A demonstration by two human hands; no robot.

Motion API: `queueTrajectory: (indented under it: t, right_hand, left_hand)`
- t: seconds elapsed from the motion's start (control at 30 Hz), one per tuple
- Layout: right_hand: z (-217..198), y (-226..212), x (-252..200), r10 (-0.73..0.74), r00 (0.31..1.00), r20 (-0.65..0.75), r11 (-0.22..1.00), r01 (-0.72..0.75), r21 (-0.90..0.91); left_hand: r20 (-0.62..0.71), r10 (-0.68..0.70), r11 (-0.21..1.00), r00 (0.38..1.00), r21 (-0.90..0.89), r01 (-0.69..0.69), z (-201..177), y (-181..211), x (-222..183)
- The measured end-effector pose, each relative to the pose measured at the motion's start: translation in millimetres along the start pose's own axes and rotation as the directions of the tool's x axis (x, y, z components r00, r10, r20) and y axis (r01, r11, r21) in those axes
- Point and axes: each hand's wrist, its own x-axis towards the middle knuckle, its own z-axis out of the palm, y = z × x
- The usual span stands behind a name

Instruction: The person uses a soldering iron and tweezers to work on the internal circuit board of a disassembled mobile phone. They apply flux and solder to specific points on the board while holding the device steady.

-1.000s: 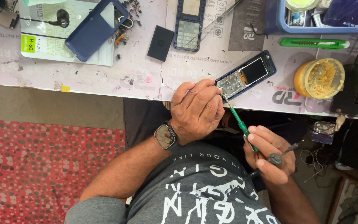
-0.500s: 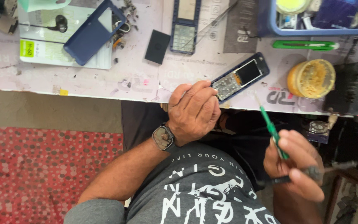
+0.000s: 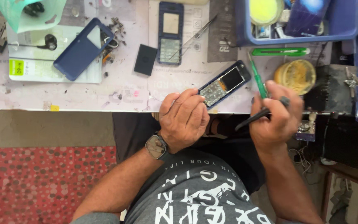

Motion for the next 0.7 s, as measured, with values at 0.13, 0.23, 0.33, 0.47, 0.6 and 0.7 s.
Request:
queueTrajectory:
  t: [0.13,0.23,0.33,0.47,0.6,0.7]
  right_hand:
    - [-8,-16,-5,0.079,0.997,-0.015,0.928,-0.068,0.367]
    - [-3,-25,-22,0.212,0.977,0.014,0.672,-0.156,0.724]
    - [4,-27,-35,0.286,0.953,0.098,0.462,-0.227,0.857]
    - [3,-18,-40,0.381,0.797,0.469,-0.262,-0.394,0.881]
    - [-5,-7,-44,0.304,0.727,0.616,-0.713,-0.255,0.653]
    - [-4,-2,-44,0.252,0.721,0.645,-0.828,-0.185,0.529]
  left_hand:
    - [-0.008,0.004,1.0,1.0,-0.006,-0.004,-1,-3,-3]
    - [-0.012,-0.003,1.0,1.0,-0.016,0.003,0,-3,-3]
    - [0.011,-0.01,1.0,1.0,-0.012,0.01,-2,-2,-3]
    - [0.019,-0.018,1.0,1.0,-0.025,0.018,-2,-4,-3]
    - [0.022,-0.025,0.999,0.999,-0.025,0.025,-2,-1,-2]
    - [0.015,-0.017,1.0,1.0,-0.014,0.017,-2,-2,3]
